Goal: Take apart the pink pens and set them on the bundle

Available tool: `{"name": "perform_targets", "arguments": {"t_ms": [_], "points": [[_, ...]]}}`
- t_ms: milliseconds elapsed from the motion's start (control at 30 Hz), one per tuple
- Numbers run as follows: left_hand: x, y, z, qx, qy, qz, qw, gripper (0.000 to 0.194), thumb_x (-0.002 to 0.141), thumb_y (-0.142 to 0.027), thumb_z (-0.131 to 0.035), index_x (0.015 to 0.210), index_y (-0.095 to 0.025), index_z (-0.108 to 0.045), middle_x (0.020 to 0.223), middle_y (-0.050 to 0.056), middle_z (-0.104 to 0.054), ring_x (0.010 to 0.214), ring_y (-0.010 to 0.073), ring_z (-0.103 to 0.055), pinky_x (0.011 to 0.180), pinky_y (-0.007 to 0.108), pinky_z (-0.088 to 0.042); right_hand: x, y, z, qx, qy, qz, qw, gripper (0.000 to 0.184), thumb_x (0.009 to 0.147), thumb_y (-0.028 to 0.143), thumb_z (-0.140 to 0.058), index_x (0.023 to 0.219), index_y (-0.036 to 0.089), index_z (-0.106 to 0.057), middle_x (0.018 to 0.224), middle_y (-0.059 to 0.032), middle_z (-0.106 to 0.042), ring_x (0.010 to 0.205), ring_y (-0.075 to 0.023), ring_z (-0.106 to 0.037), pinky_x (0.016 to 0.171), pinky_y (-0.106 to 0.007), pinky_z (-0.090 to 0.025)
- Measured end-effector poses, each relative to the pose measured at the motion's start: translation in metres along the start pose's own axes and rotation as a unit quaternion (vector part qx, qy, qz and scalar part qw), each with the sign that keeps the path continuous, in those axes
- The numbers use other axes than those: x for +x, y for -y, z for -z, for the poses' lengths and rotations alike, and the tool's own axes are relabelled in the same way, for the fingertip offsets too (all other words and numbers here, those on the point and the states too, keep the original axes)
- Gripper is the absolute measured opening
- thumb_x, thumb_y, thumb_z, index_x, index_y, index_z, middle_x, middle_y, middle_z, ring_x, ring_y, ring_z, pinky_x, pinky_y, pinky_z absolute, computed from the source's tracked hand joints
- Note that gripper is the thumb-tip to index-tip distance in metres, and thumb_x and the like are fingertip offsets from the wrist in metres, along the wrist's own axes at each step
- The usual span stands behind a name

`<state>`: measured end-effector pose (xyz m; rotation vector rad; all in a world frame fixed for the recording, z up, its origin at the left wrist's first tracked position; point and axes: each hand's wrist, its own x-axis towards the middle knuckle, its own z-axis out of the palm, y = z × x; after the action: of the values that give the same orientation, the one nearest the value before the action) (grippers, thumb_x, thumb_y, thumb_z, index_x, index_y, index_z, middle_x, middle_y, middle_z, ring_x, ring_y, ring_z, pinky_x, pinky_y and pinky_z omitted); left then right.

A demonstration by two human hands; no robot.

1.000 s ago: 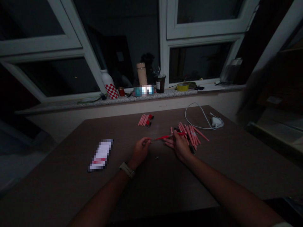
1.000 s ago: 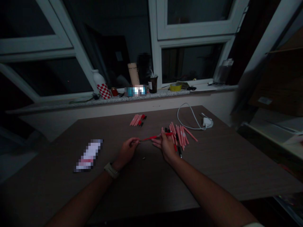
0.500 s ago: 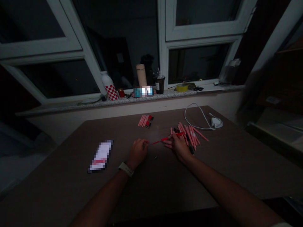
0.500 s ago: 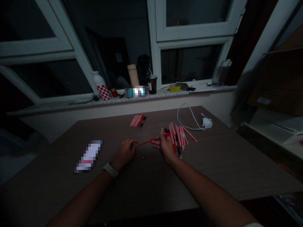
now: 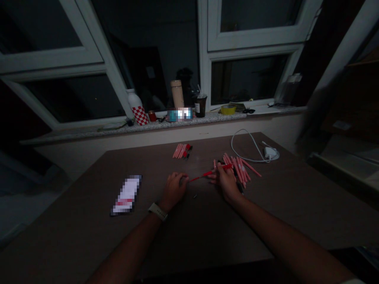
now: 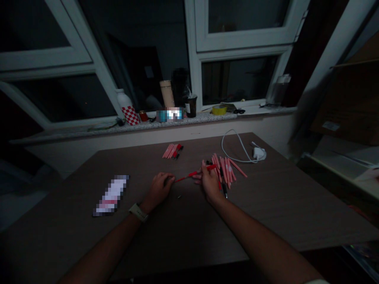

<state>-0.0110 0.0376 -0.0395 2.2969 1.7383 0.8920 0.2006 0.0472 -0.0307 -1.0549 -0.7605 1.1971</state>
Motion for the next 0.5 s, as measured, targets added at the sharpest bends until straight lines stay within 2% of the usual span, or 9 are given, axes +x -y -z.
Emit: {"name": "perform_targets", "arguments": {"t_ms": [133,333,500], "points": [[-0.001,-0.005,0.002,-0.004,0.013,-0.005,1.0,0.025,0.087,-0.041,-0.057,0.1,-0.023,-0.067,0.101,0.007,-0.058,0.097,0.0233,-0.051,0.087,0.037,-0.041,0.001,-0.001,0.0,0.002,-0.004,0.007,1.0,0.038,0.077,0.056,-0.062,0.082,0.02,-0.051,0.071,0.0003,-0.06,0.051,-0.0131,-0.063,0.037,-0.02,-0.046],[-0.002,-0.007,0.004,0.02,0.04,0.027,0.999,0.018,0.087,-0.037,-0.057,0.093,-0.025,-0.067,0.107,0.005,-0.056,0.102,0.0241,-0.049,0.085,0.038,-0.039,0.006,0.0,0.005,0.024,-0.035,0.045,0.998,0.037,0.077,0.055,-0.062,0.082,0.02,-0.052,0.056,0.0039,-0.058,0.042,-0.0111,-0.056,0.038,-0.02,-0.044],[-0.003,-0.008,0.004,0.044,0.037,0.034,0.998,0.016,0.088,-0.037,-0.057,0.092,-0.026,-0.066,0.106,0.004,-0.057,0.102,0.0237,-0.05,0.083,0.037,-0.039,0.008,0.013,0.009,0.049,-0.106,0.107,0.987,0.033,0.08,0.053,-0.058,0.081,0.021,-0.052,0.049,0.0081,-0.052,0.038,-0.0086,-0.05,0.036,-0.018,-0.039]]}}
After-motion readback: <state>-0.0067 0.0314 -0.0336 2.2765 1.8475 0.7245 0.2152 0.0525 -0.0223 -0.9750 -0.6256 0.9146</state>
